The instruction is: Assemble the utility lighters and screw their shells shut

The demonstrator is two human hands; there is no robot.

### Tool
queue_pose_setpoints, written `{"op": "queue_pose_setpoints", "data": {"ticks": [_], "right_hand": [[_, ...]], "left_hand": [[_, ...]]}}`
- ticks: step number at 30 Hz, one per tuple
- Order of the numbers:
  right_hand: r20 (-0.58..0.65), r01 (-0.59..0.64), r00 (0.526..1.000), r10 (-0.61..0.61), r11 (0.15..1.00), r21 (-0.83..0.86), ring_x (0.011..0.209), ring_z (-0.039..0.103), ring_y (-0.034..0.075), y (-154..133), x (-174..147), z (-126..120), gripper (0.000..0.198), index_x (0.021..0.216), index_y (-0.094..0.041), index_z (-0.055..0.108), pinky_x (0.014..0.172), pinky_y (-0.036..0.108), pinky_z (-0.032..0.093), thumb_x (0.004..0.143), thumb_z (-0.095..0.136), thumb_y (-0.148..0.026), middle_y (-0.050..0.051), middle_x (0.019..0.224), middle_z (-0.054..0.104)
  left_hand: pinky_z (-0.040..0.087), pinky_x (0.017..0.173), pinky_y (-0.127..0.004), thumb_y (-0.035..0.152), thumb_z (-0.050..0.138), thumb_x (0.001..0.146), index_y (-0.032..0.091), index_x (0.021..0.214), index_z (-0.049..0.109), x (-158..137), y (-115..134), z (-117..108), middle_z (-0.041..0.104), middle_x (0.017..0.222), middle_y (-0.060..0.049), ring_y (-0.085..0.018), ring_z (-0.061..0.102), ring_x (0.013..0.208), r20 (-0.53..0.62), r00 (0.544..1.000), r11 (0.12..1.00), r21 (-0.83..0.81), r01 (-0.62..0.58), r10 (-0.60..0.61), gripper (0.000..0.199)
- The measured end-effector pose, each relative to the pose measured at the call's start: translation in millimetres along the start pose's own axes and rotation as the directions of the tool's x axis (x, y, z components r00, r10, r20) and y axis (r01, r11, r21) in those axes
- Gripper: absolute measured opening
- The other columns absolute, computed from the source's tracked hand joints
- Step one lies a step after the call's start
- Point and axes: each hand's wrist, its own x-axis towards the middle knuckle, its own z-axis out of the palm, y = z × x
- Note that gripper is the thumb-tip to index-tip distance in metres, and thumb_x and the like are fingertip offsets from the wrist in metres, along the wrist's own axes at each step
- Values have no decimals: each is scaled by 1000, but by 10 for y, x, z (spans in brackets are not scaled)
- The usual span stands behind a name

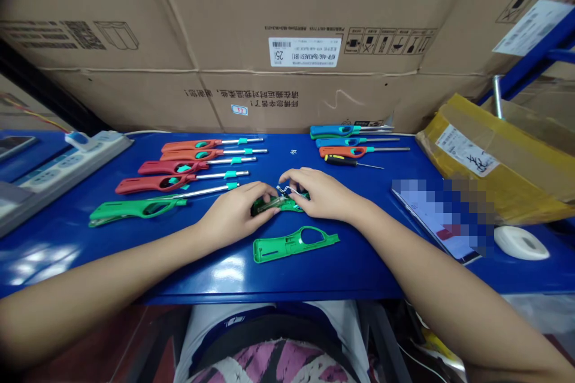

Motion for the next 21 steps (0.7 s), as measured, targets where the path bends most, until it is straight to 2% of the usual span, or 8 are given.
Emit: {"op": "queue_pose_setpoints", "data": {"ticks": [4, 8, 10, 13, 17, 21], "right_hand": [[-17, 17, 1000, -17, 1000, 12, 85, 61, 19, -23, 7, 35, 23, 116, -20, 60, 76, 32, 48, 93, 58, -17, 4, 89, 65], [-64, 18, 998, -18, 1000, -2, 79, 59, 19, -20, 31, 21, 6, 93, -19, 65, 73, 32, 46, 93, 59, -18, 5, 83, 65], [-90, 21, 996, -20, 1000, 10, 77, 58, 19, -13, 37, 0, 10, 84, -19, 64, 71, 32, 44, 93, 59, -19, 5, 80, 65], [-109, 35, 994, -31, 999, 40, 77, 58, 19, -5, 35, -34, 11, 81, -19, 62, 72, 31, 45, 92, 59, -19, 4, 79, 64], [-84, 47, 996, -41, 997, 64, 75, 58, 18, 55, 28, -97, 13, 78, -19, 61, 70, 31, 44, 90, 58, -17, 4, 79, 65], [-68, 22, 998, -17, 997, 76, 72, 59, 17, 160, 24, -185, 14, 77, -19, 61, 69, 30, 45, 90, 59, -21, 3, 76, 66]], "left_hand": [[54, 78, -32, 26, 62, 96, 19, 107, 67, 25, -52, 26, 69, 98, -5, -21, 67, 90, -2, 1000, 998, -60, -25, 25, 14], [54, 83, -33, 26, 58, 99, 19, 108, 70, 46, -77, 8, 69, 103, -6, -21, 67, 95, -33, 998, 993, -105, -48, 45, 17], [54, 82, -33, 27, 57, 100, 19, 108, 71, 57, -81, -19, 69, 104, -7, -20, 67, 94, -58, 997, 991, -125, -53, 46, 18], [53, 79, -33, 26, 59, 99, 18, 107, 72, 66, -71, -71, 69, 101, -7, -20, 66, 91, -88, 994, 988, -129, -82, 71, 18], [52, 80, -36, 22, 60, 96, 17, 102, 73, 60, -45, -143, 69, 94, -7, -22, 64, 89, -88, 989, 992, -35, -119, 115, 15], [50, 77, -37, 21, 65, 91, 18, 96, 75, 49, -27, -201, 70, 87, -5, -22, 62, 83, -32, 992, 991, -50, -121, 120, 12]]}}
